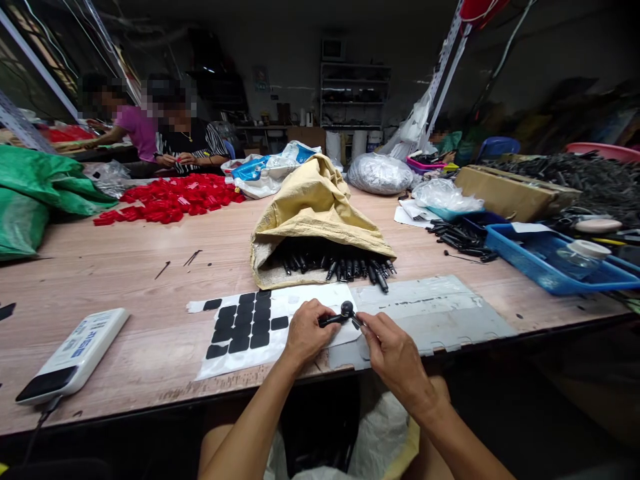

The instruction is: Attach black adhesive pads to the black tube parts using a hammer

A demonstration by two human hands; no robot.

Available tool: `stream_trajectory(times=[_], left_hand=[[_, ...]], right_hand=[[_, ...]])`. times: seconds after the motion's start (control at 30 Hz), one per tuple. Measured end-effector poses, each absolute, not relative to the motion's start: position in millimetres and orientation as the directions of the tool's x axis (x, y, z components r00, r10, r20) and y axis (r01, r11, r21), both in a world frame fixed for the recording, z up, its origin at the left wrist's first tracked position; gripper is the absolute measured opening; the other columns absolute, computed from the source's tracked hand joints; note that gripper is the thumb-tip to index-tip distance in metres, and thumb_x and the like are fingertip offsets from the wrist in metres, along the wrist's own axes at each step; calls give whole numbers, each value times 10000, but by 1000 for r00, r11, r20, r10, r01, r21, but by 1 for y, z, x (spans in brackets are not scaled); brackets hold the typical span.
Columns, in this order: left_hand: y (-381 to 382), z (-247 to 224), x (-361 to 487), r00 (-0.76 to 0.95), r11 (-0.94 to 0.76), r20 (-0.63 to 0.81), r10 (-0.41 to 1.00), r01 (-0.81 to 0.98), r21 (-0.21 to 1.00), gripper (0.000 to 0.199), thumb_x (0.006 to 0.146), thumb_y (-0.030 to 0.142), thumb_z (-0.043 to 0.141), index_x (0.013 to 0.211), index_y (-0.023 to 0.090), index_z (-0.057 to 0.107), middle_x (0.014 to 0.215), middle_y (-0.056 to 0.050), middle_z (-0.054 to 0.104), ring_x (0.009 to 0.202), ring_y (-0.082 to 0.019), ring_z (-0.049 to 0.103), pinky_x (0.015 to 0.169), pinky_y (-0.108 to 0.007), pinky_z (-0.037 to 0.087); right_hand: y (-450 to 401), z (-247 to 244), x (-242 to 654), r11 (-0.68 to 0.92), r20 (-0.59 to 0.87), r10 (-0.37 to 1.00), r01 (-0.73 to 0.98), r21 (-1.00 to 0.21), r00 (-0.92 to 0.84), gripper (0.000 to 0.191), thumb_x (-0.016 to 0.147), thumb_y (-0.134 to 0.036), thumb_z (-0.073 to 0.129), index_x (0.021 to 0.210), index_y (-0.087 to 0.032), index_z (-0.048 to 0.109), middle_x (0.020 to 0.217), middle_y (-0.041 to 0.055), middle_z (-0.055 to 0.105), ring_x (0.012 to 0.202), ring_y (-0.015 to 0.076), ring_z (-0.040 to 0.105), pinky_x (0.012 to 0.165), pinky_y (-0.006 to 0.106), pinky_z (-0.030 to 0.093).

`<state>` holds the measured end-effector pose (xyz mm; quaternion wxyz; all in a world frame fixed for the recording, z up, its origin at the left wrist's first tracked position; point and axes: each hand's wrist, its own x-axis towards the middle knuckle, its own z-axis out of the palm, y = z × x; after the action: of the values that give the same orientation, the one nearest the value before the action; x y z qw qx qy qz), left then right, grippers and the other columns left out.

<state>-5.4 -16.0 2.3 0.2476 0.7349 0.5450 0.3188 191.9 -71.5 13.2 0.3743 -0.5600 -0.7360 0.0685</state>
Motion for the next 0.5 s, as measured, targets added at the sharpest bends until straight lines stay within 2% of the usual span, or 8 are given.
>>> stream_trajectory(times=[0.17,0.27,0.37,0.43,0.5], left_hand=[[-16,4,-8,231,-283,173,957,625,728,128,822,280,661,907,228,742,906,-21,656,916,-208,571,813,-324,429],[-15,5,-10,249,-304,188,950,605,736,164,888,316,597,910,227,734,917,-22,657,945,-211,576,857,-336,424],[-15,5,-11,261,-317,194,946,607,729,205,927,326,547,909,226,726,922,-26,655,948,-211,573,863,-337,419],[-15,4,-11,271,-326,196,942,612,721,224,944,324,522,911,224,719,931,-28,657,944,-210,568,861,-335,416],[-15,4,-11,284,-337,196,938,624,705,239,956,326,505,911,221,715,935,-29,658,938,-209,564,857,-335,412]], right_hand=[[-59,7,204,280,496,868,853,-440,-30,296,991,-265,469,1211,-269,666,1028,38,691,892,168,649,746,271,456],[-44,3,216,211,491,870,923,-321,-28,260,966,-230,506,1138,-270,697,971,28,684,832,167,611,717,291,406],[-33,-1,223,203,481,873,958,-202,-83,217,932,-198,558,1062,-251,723,899,43,672,877,207,567,756,324,373],[-31,1,222,201,483,872,960,-197,-84,201,904,-190,603,1048,-254,729,923,53,679,961,236,545,797,344,367],[-30,7,218,242,475,875,933,-267,-91,207,881,-203,648,1059,-267,729,982,52,693,1021,247,533,845,357,373]])
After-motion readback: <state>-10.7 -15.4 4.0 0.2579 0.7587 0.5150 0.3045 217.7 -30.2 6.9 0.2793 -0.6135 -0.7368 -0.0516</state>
